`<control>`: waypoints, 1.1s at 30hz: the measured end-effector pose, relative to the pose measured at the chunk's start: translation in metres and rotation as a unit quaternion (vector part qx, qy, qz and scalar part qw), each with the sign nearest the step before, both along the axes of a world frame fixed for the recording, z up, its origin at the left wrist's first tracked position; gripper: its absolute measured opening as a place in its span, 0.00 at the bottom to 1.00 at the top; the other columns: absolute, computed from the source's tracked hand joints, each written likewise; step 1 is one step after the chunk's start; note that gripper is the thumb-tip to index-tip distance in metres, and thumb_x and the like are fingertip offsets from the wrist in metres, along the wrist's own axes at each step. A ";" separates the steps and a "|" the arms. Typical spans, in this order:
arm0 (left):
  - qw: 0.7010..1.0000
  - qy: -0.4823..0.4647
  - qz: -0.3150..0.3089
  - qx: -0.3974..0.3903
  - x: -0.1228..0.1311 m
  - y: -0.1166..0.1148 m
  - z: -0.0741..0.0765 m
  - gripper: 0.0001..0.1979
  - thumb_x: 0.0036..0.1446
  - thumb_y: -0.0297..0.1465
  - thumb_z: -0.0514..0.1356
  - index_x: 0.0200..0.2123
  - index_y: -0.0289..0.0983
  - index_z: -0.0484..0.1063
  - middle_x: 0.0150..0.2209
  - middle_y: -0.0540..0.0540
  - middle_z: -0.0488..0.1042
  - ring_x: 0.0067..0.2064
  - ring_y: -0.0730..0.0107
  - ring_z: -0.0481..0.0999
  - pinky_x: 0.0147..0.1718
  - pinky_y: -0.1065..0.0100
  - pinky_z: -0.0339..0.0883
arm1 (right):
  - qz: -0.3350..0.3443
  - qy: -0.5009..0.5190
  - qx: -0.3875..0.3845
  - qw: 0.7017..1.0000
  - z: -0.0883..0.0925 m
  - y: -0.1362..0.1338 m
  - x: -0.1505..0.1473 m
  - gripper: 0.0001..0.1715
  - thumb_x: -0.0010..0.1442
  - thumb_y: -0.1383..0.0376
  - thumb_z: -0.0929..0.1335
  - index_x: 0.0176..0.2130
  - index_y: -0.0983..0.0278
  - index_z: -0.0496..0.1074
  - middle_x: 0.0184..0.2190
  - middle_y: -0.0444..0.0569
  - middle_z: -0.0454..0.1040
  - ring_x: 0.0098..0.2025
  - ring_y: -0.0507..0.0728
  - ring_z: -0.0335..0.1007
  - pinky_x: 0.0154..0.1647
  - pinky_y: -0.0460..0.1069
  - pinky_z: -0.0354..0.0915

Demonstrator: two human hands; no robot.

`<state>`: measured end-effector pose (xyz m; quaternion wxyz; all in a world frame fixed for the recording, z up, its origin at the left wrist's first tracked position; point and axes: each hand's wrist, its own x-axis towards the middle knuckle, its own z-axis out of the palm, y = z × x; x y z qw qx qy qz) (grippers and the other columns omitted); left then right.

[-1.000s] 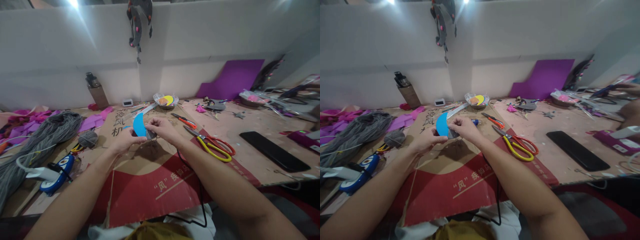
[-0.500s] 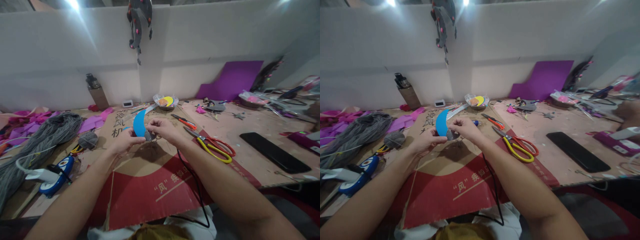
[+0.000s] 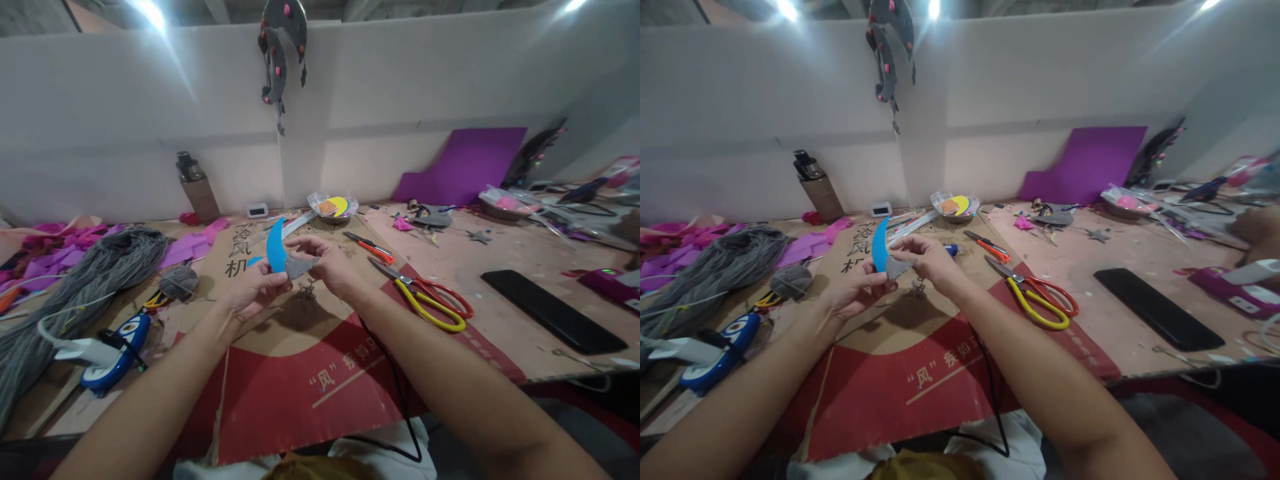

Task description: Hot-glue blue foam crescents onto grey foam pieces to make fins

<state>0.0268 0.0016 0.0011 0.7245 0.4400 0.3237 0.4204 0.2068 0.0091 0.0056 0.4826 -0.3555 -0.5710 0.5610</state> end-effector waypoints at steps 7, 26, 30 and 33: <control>0.998 -0.055 0.004 0.003 0.003 -0.001 -0.001 0.19 0.36 0.28 0.75 0.33 0.35 0.72 0.26 0.51 0.73 0.26 0.78 0.70 0.31 0.71 0.67 | -0.030 -0.007 0.106 0.994 -0.011 -0.001 -0.009 0.16 0.49 0.64 0.70 0.40 0.59 0.79 0.29 0.42 0.73 0.32 0.52 0.64 0.36 0.49 0.61; 0.949 0.186 0.182 0.176 -0.007 0.022 -0.016 0.23 0.48 0.51 0.65 0.30 0.35 0.75 0.27 0.48 0.74 0.29 0.73 0.71 0.28 0.72 0.62 | -0.129 -0.109 0.042 0.985 -0.015 0.006 -0.006 0.14 0.48 0.56 0.69 0.23 0.63 0.65 0.21 0.40 0.61 0.24 0.49 0.55 0.26 0.46 0.53; 0.932 0.239 0.185 0.201 -0.006 0.017 -0.009 0.17 0.47 0.45 0.68 0.28 0.35 0.76 0.26 0.49 0.74 0.28 0.72 0.69 0.28 0.71 0.61 | -0.114 -0.128 0.042 0.984 -0.020 0.006 -0.011 0.12 0.47 0.57 0.69 0.24 0.63 0.68 0.20 0.41 0.65 0.24 0.50 0.58 0.27 0.47 0.54; 0.907 0.286 0.207 0.231 -0.006 0.010 -0.005 0.14 0.47 0.42 0.68 0.28 0.36 0.77 0.25 0.49 0.75 0.26 0.72 0.68 0.28 0.70 0.60 | -0.114 -0.147 0.031 0.982 -0.021 0.003 -0.014 0.12 0.47 0.57 0.69 0.25 0.64 0.70 0.20 0.41 0.66 0.24 0.50 0.59 0.28 0.47 0.55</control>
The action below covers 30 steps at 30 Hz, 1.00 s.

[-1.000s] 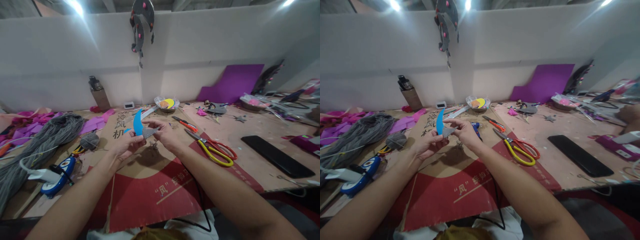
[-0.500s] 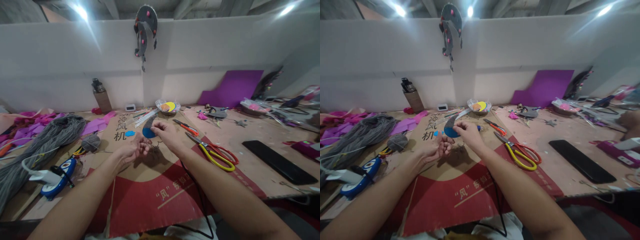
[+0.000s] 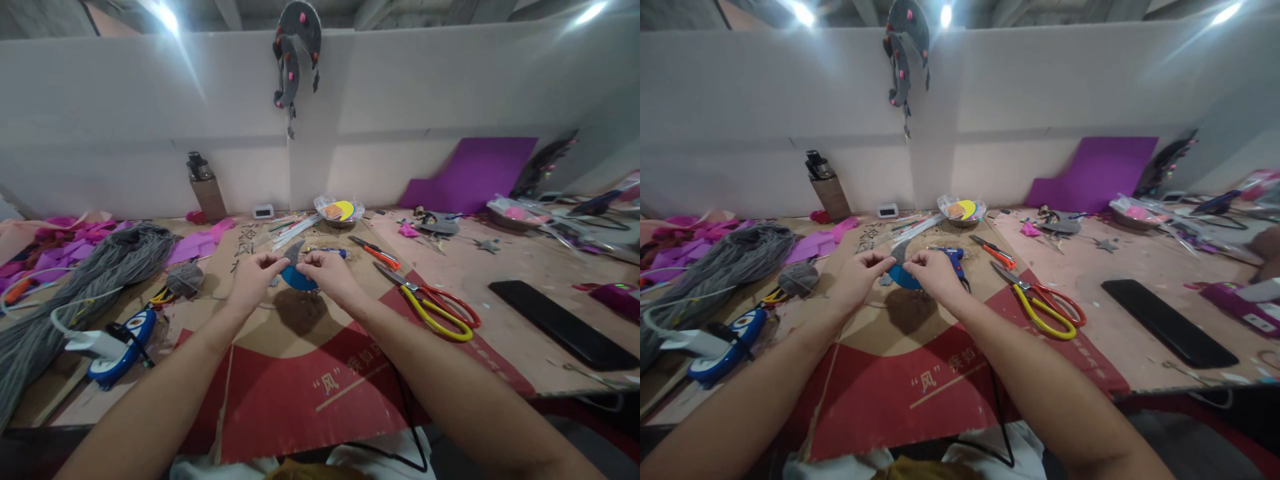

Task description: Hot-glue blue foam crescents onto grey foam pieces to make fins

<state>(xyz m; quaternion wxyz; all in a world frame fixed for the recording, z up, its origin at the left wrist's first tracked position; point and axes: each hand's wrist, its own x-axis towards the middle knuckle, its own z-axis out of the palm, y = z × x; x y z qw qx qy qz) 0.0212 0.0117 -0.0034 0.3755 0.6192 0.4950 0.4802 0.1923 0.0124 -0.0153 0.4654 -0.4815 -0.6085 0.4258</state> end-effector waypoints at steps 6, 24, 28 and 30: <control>0.999 0.002 0.025 0.033 0.002 -0.003 0.003 0.15 0.46 0.43 0.68 0.26 0.36 0.76 0.24 0.48 0.74 0.27 0.71 0.68 0.28 0.69 0.60 | -0.013 0.031 -0.007 0.999 0.000 -0.003 -0.003 0.12 0.46 0.57 0.69 0.24 0.64 0.69 0.21 0.41 0.65 0.24 0.49 0.57 0.28 0.47 0.54; 0.999 0.015 -0.005 0.045 0.005 -0.005 0.002 0.09 0.44 0.32 0.68 0.29 0.36 0.75 0.27 0.49 0.76 0.30 0.70 0.72 0.33 0.68 0.65 | 0.007 -0.064 0.015 0.998 0.001 -0.008 -0.005 0.12 0.48 0.59 0.67 0.22 0.65 0.70 0.20 0.42 0.66 0.23 0.49 0.57 0.25 0.45 0.53; 0.994 -0.090 -0.042 -0.039 0.005 0.000 0.000 0.16 0.45 0.41 0.68 0.34 0.35 0.76 0.29 0.47 0.76 0.29 0.71 0.71 0.30 0.69 0.64 | -0.001 -0.065 0.002 0.998 -0.003 -0.006 -0.005 0.09 0.47 0.61 0.67 0.23 0.65 0.72 0.20 0.43 0.68 0.23 0.50 0.59 0.25 0.45 0.55; 0.996 -0.072 -0.047 -0.029 0.004 0.003 -0.001 0.18 0.46 0.42 0.67 0.35 0.35 0.77 0.30 0.47 0.76 0.30 0.70 0.71 0.31 0.69 0.64 | 0.006 -0.084 -0.013 0.996 -0.004 -0.006 -0.006 0.08 0.47 0.63 0.67 0.25 0.65 0.74 0.21 0.43 0.70 0.24 0.50 0.60 0.26 0.45 0.56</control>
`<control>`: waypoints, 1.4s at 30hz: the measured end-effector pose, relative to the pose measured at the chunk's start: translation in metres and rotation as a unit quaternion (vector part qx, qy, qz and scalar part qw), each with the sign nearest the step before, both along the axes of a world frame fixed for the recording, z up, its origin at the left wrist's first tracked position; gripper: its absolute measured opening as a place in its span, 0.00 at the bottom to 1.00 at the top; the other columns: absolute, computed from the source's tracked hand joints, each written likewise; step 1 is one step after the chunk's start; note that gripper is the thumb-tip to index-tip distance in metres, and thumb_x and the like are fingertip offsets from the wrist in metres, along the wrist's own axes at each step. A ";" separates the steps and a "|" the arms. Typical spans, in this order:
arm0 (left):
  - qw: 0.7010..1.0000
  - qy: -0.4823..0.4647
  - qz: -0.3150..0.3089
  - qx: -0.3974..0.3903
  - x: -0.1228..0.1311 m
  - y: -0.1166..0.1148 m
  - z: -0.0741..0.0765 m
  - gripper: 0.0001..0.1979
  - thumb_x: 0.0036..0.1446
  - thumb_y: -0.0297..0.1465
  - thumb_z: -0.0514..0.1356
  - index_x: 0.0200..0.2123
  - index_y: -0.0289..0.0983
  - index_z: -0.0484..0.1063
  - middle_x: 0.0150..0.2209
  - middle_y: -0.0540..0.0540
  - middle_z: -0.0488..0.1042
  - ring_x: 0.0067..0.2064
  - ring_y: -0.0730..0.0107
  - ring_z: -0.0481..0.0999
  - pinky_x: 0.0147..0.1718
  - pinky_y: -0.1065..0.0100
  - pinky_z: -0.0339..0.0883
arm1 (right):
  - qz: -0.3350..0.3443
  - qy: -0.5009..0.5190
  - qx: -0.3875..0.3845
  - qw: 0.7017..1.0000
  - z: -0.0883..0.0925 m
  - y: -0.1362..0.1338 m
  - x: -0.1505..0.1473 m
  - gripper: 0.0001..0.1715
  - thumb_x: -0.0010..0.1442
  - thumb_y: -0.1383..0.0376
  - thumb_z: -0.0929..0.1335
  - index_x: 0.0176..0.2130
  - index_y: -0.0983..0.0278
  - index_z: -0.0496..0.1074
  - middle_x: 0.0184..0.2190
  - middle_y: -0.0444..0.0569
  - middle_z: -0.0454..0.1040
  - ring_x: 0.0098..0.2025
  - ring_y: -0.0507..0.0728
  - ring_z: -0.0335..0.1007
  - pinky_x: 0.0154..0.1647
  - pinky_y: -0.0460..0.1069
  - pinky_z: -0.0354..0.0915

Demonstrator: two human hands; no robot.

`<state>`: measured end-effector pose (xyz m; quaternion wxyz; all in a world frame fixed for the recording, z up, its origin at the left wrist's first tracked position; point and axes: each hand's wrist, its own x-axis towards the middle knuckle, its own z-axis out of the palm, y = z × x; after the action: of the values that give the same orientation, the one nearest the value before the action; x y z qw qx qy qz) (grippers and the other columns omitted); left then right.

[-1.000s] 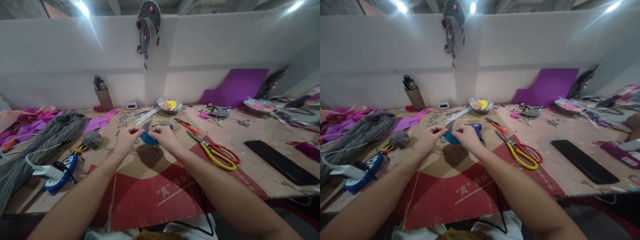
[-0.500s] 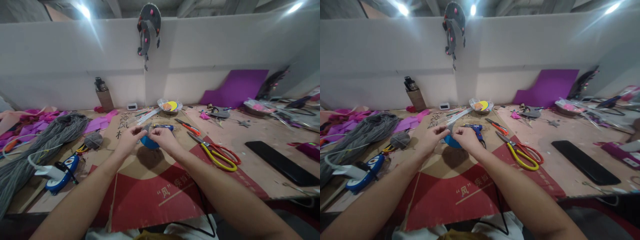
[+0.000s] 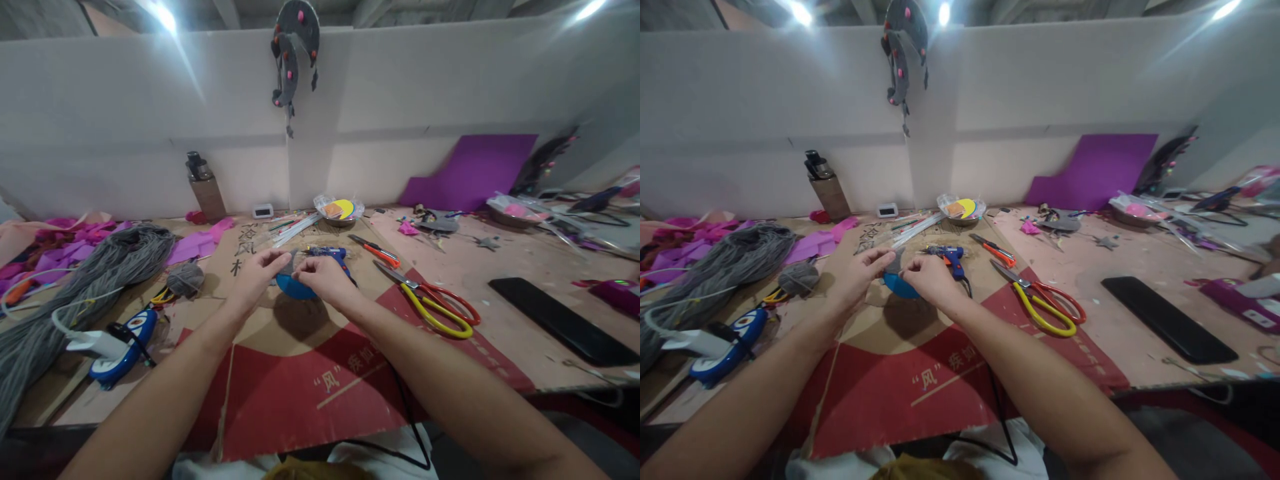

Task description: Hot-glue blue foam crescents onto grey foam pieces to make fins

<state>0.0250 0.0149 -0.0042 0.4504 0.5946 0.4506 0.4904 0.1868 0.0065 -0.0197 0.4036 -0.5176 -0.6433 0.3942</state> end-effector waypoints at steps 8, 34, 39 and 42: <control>0.978 0.126 0.025 0.162 -0.003 -0.004 0.001 0.04 0.46 0.32 0.68 0.26 0.37 0.77 0.29 0.47 0.75 0.35 0.66 0.72 0.37 0.67 0.64 | 0.037 0.058 -0.055 0.996 -0.003 -0.004 -0.005 0.06 0.43 0.64 0.68 0.19 0.64 0.69 0.17 0.40 0.64 0.22 0.48 0.54 0.23 0.45 0.50; 0.986 -0.159 0.011 -0.049 0.015 -0.010 -0.013 0.13 0.44 0.35 0.70 0.29 0.35 0.73 0.27 0.51 0.74 0.27 0.75 0.71 0.29 0.73 0.66 | -0.036 0.220 -0.033 0.974 0.000 -0.007 -0.009 0.18 0.49 0.52 0.70 0.25 0.63 0.66 0.18 0.38 0.60 0.19 0.47 0.50 0.21 0.45 0.50; 0.978 -0.195 0.039 -0.066 0.009 -0.007 -0.007 0.14 0.41 0.35 0.70 0.30 0.35 0.73 0.25 0.53 0.73 0.23 0.78 0.68 0.24 0.74 0.64 | -0.007 0.169 0.023 0.985 -0.006 -0.002 -0.011 0.13 0.52 0.56 0.69 0.33 0.64 0.72 0.27 0.44 0.72 0.28 0.50 0.64 0.30 0.45 0.61; 0.975 -0.207 0.049 -0.068 0.006 -0.003 -0.006 0.13 0.41 0.33 0.70 0.31 0.36 0.73 0.25 0.54 0.73 0.23 0.77 0.69 0.24 0.74 0.65 | 0.001 0.139 0.052 0.989 -0.007 -0.003 -0.011 0.10 0.54 0.59 0.69 0.33 0.64 0.73 0.31 0.45 0.75 0.33 0.52 0.68 0.36 0.47 0.63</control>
<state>0.0311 0.0117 -0.0103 0.5487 0.4254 0.4088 0.5923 0.1759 0.0037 -0.0265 0.5150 -0.4353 -0.6014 0.4285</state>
